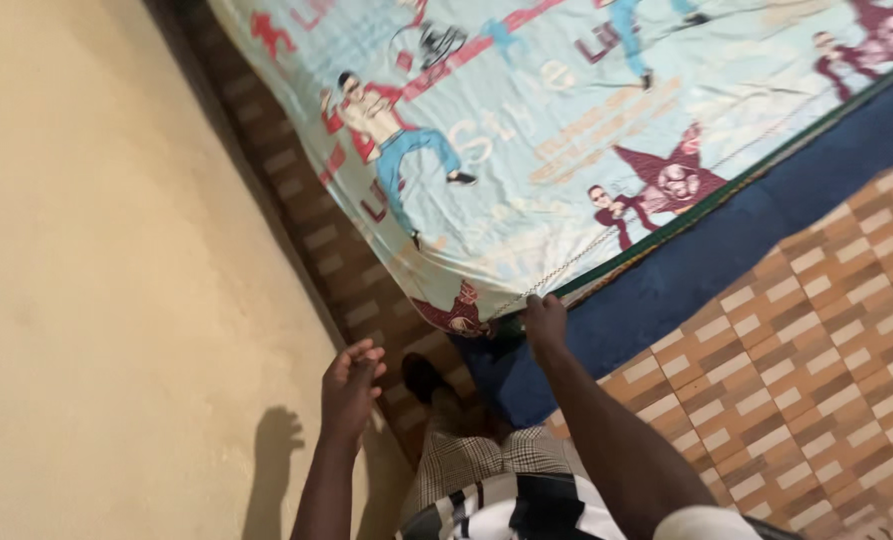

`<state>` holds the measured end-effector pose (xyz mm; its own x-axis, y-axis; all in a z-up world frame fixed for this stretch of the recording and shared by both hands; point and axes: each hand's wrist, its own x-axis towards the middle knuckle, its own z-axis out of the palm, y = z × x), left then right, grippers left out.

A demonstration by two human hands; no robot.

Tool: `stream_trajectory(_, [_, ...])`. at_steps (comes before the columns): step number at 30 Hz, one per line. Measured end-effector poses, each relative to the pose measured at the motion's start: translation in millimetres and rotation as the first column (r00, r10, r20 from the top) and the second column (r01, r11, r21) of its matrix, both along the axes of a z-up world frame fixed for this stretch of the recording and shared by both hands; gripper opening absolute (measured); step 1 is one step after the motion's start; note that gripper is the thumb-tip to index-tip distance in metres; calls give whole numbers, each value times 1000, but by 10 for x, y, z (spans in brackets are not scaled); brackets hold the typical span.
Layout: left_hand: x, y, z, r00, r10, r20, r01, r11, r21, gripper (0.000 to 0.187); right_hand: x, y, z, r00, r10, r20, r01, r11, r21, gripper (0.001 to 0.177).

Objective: The person folds a light blue patterned bed sheet on a bed. They smooth the sheet, fold it in half lengthwise, and then fold it into smaller sections until it is neatly stacked.

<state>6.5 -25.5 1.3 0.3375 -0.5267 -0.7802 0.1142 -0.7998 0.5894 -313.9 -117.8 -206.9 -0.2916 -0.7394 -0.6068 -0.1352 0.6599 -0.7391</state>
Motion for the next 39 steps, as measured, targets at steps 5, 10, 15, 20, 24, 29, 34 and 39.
stream_trajectory(5, [-368, -379, -346, 979, -205, 15, 206, 974, -98, 52, 288, -186, 783, 671, -426, 607, 456, 883, 115, 27])
stream_trajectory(10, [-966, -574, -603, 971, -227, -78, 220, 971, -96, 62, 355, -270, 1526, 488, -417, 767, 416, 883, 216, 39])
stream_trajectory(15, [-918, -979, -992, 956, -50, -290, 65, 997, 43, 68, 289, -291, 1670, 690, -224, 689, 233, 969, 82, 37])
stream_trajectory(20, [-482, -1600, -1451, 919, 104, -381, -27, 979, 201, 61, 610, -355, 1648, 923, -302, 237, 350, 915, -199, 46])
stream_trajectory(24, [-114, -2076, -1651, 787, 128, -604, -75, 991, 113, 61, 955, -391, 2249, 618, -456, 640, 670, 732, -125, 49])
stream_trajectory(29, [599, -3014, -1825, 643, 49, -764, -233, 963, -135, 60, 1087, -419, 2648, 484, -525, 700, 662, 743, 100, 49])
stream_trajectory(34, [1305, -3551, -1838, 738, 227, -635, -298, 955, -5, 60, 1230, -222, 2245, 739, -430, 519, 418, 896, 149, 43])
stream_trajectory(39, [1499, -3343, -1496, 717, 207, -666, -230, 972, 54, 72, 1391, -302, 2107, 650, -557, 517, 547, 815, 191, 34])
